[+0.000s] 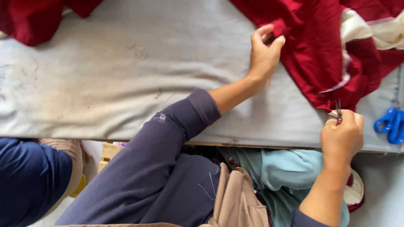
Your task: The person uses blue-handled scissors to cut a piece of red fabric with a white border. They hold the fabric with their left hand and carefully snip along the edge, removing a strip of material.
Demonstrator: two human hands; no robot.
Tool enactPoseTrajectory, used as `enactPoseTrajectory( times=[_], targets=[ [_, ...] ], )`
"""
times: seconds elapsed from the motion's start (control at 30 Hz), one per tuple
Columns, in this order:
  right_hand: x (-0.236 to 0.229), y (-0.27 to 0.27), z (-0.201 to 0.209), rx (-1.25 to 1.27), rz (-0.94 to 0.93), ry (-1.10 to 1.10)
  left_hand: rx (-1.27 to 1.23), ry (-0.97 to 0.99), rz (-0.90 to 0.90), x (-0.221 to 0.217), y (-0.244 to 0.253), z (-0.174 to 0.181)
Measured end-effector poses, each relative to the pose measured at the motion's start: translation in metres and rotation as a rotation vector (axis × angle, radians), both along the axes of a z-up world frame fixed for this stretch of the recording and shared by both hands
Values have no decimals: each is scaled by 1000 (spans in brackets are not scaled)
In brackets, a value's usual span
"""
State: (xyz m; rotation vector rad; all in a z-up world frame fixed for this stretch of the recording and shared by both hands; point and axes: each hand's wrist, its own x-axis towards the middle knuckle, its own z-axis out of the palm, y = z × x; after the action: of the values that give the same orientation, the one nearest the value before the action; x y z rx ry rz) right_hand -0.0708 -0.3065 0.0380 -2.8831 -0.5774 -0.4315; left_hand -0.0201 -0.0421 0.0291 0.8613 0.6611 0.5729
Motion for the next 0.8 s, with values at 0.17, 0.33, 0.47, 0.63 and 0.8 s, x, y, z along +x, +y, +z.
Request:
enactPoseTrajectory(
  times=[0.17,0.33,0.47,0.63,0.8],
  targets=[
    [-17,33,61,563,-199,703,-193,146,-223,-14,-6,15],
    [23,11,61,1023,-422,697,-309,220,-298,-22,-1,40],
    [64,-27,28,793,-490,374,-367,230,-293,-31,-8,49],
    [43,12,35,321,44,-72,-351,269,-348,-30,-11,37],
    [3,99,63,757,23,465,-220,64,-427,-9,-24,-38]
  ],
)
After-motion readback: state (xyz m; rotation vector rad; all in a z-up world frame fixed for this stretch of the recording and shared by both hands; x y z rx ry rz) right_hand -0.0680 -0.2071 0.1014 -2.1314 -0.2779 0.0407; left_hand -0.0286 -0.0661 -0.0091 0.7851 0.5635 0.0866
